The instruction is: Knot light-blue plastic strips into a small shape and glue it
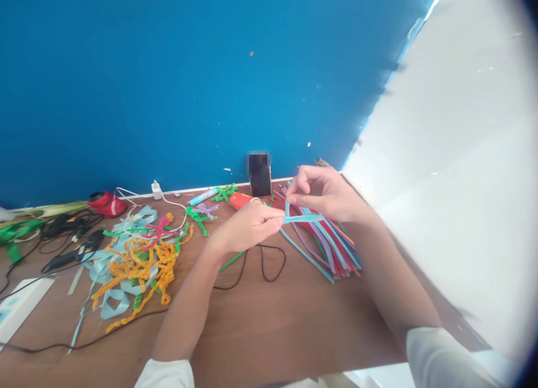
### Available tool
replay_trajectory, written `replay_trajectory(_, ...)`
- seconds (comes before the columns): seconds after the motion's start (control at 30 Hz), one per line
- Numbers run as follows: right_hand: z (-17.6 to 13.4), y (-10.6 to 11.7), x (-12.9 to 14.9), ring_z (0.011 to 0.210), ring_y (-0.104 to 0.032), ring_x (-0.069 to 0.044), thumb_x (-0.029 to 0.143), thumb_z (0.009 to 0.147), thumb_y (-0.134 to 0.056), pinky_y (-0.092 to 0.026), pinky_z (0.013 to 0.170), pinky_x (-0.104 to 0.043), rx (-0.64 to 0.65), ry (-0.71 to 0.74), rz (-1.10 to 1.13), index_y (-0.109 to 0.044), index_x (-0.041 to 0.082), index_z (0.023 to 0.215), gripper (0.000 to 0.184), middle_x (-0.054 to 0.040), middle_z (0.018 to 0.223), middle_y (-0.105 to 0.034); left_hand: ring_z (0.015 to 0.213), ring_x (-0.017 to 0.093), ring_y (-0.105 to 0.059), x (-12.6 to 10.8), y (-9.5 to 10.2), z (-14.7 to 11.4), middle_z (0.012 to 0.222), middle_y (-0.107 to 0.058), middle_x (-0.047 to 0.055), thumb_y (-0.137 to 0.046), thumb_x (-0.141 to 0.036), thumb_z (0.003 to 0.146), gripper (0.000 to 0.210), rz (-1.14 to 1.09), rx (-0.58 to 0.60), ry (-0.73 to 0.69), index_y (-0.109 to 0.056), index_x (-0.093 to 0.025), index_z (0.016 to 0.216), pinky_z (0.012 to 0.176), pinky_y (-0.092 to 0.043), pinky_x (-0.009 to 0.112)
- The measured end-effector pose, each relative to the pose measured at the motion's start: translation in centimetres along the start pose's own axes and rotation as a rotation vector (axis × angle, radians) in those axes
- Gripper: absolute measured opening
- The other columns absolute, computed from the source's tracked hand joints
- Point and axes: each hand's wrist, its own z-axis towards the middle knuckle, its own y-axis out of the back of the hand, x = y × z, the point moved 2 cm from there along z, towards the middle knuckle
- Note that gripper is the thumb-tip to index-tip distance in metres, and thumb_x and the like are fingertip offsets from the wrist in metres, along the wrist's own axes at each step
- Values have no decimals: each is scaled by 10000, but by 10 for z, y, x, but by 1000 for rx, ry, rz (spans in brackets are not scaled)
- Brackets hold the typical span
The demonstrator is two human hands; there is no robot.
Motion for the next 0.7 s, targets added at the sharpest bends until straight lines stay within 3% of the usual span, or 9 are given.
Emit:
replay_trajectory(0.1, -1, -3, 1, 701, -588, -141, 161, 839, -666, -459, 667, -285, -22, 52, -197, -409, 219, 720, 289, -10, 787, -679, 518, 116, -246, -3, 0, 2, 528, -285, -44, -418, -223, 899, 334, 221, -69, 32, -277, -198, 598, 560, -167, 322)
replay_trajectory(0.2, -3, -7, 6, 758, -617, -158, 62, 805, -588, -448, 695, -283, -95, 135, -430, -453, 211, 729, 215, -3, 785, -665, 520, 127, -300, -1, 1, 4, 537, -395, -32, -417, -230, 901, 313, 346, -196, 111, -358, -198, 596, 573, -174, 314)
replay_trajectory(0.4, -9, -11, 20, 770, -640, -162, 17, 773, -536, -439, 677, -265, -196, 210, -557, -509, 206, 780, 192, -9, 805, -668, 547, 124, -346, 4, 1, 4, 552, -387, -39, -388, -232, 943, 302, 290, -354, 137, -348, -197, 646, 577, -183, 302)
replay_trajectory(0.57, -12, -16, 25, 716, -609, -148, 45, 797, -551, -422, 635, -260, -255, 257, -637, -528, 204, 781, 162, -12, 787, -668, 554, 112, -309, 3, -2, 6, 554, -349, -49, -395, -421, 1017, 423, 169, -466, 91, -334, -195, 665, 577, -186, 301)
replay_trajectory(0.7, -13, -25, 26, 667, -576, -137, 46, 809, -541, -415, 639, -276, -269, 297, -720, -553, 204, 790, 160, -5, 763, -665, 569, 113, -319, 6, -6, 10, 581, -356, -46, -357, -456, 1042, 435, 96, -573, 56, -369, -195, 694, 584, -209, 297)
